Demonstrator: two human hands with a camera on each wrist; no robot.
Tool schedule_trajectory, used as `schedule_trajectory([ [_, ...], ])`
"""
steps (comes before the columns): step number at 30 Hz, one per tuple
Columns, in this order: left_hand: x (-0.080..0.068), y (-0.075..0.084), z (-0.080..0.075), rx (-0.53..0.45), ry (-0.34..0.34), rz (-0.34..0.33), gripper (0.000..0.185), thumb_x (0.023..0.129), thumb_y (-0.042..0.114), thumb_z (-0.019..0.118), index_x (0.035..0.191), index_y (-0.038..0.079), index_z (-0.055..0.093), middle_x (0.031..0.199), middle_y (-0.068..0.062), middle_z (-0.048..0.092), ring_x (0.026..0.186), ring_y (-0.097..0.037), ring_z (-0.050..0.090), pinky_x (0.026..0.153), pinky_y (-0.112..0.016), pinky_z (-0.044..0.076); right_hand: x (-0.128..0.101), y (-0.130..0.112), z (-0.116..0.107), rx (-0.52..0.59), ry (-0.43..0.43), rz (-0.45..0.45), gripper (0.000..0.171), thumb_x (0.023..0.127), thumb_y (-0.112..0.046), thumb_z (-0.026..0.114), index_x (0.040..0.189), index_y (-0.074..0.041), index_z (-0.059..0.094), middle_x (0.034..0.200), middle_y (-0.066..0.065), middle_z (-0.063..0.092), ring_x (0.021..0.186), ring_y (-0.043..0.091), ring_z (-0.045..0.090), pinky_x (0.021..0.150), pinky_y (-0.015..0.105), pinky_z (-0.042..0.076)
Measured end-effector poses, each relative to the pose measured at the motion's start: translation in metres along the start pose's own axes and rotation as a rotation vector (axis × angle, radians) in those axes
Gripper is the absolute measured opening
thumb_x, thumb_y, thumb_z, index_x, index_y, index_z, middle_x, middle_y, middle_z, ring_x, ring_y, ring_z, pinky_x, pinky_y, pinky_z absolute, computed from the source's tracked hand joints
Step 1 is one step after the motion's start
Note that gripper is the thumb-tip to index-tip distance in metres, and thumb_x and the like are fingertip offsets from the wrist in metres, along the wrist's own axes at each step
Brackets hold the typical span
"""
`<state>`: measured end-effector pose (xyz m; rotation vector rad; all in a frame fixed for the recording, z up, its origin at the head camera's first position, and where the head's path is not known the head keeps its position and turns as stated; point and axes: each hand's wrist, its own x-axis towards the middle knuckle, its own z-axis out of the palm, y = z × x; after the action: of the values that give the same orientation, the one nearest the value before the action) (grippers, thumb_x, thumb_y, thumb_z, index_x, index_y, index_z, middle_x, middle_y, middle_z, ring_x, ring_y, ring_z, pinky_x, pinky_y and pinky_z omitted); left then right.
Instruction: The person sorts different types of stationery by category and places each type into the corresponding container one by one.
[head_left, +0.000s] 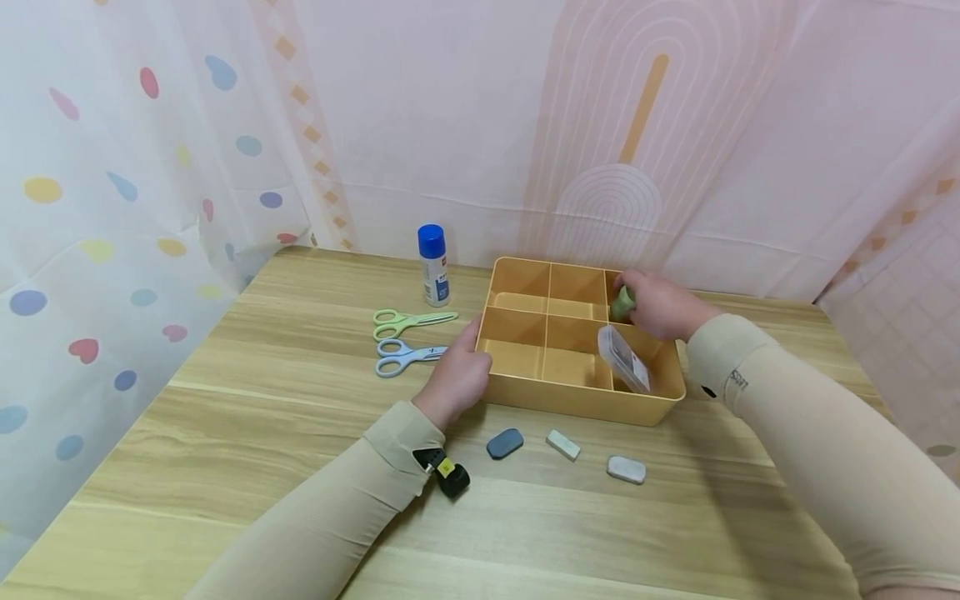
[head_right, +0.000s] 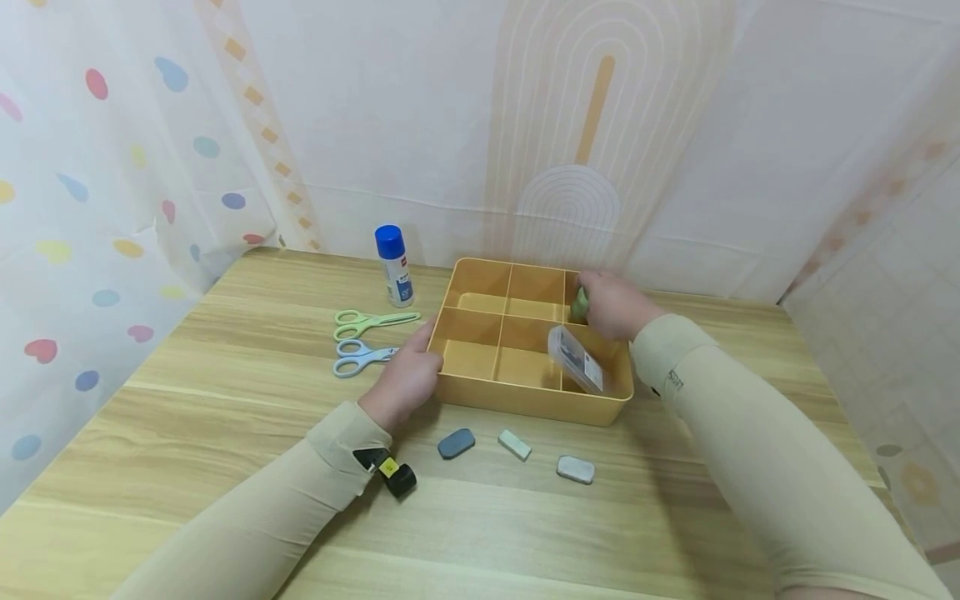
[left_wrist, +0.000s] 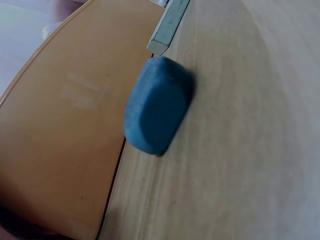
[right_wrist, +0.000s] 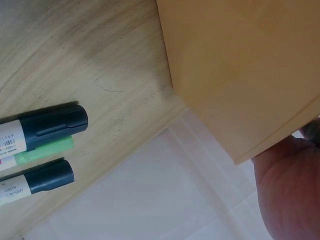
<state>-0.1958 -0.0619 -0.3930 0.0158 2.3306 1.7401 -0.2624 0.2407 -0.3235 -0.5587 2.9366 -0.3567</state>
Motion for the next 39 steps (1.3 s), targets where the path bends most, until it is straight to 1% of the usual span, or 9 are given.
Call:
schedule_trajectory([
  [7,-0.001,0.000,0.000,0.002,-0.006,-0.007,0.079,0.096,0.001,0.036,0.170,0.020,0.019,0.172,-0.007,0.032,0.156,-0.036,0.037,0.126,-0.058,0.032,0.006,0.003,0.000,0.002,-0.042,-0.020,0.035,0.094,0.001,0.058,0.129,0.007,0.056,0.113,0.022,0.065,0.103,0.037,0.061,0.101,0.055,0.052],
  [11,-0.001,0.001,0.001,0.004,-0.002,-0.011,0.079,0.095,0.001,0.036,0.170,0.020,0.020,0.172,-0.007,0.032,0.156,-0.036,0.037,0.127,-0.058,0.031,0.010,0.006,-0.001,-0.024,-0.070,-0.038,0.033,0.095,0.000,0.059,0.127,0.007,0.058,0.109,0.020,0.068,0.099,0.034,0.063,0.099,0.053,0.054],
  [15,-0.002,0.002,0.002,0.007,0.004,-0.006,0.079,0.095,0.001,0.036,0.170,0.021,0.022,0.172,-0.006,0.034,0.155,-0.036,0.038,0.127,-0.058,0.031,0.012,0.004,-0.002,-0.062,-0.079,-0.050,0.032,0.095,0.000,0.060,0.126,0.007,0.058,0.105,0.019,0.069,0.096,0.032,0.064,0.097,0.051,0.055],
  [21,-0.002,0.003,0.002,0.010,0.008,0.000,0.079,0.095,0.001,0.036,0.170,0.021,0.023,0.171,-0.007,0.035,0.155,-0.035,0.039,0.127,-0.057,0.032,0.015,0.006,-0.001,-0.102,-0.098,-0.052,0.031,0.095,-0.001,0.061,0.125,0.006,0.058,0.105,0.018,0.069,0.099,0.033,0.064,0.099,0.051,0.055],
  [26,-0.002,0.003,0.002,0.011,0.002,-0.005,0.078,0.095,0.000,0.036,0.170,0.021,0.022,0.172,-0.007,0.034,0.156,-0.035,0.038,0.127,-0.057,0.031,0.016,0.006,-0.001,-0.115,-0.108,-0.052,0.032,0.093,-0.001,0.060,0.125,0.005,0.060,0.104,0.018,0.070,0.098,0.033,0.065,0.100,0.051,0.056],
  [33,-0.002,0.003,0.003,0.009,0.003,0.002,0.079,0.095,0.000,0.036,0.170,0.021,0.022,0.172,-0.006,0.034,0.155,-0.035,0.038,0.127,-0.057,0.032,0.017,0.005,-0.001,-0.126,-0.118,-0.034,0.039,0.091,0.000,0.060,0.130,0.005,0.059,0.107,0.020,0.070,0.097,0.033,0.065,0.098,0.053,0.056],
  [39,-0.004,0.004,0.003,0.015,0.002,-0.001,0.079,0.095,0.000,0.036,0.170,0.022,0.021,0.172,-0.005,0.034,0.156,-0.034,0.037,0.127,-0.056,0.031,0.016,0.004,-0.001,-0.129,-0.116,-0.038,0.038,0.091,0.001,0.060,0.128,0.005,0.059,0.106,0.019,0.070,0.097,0.034,0.065,0.099,0.053,0.056],
])
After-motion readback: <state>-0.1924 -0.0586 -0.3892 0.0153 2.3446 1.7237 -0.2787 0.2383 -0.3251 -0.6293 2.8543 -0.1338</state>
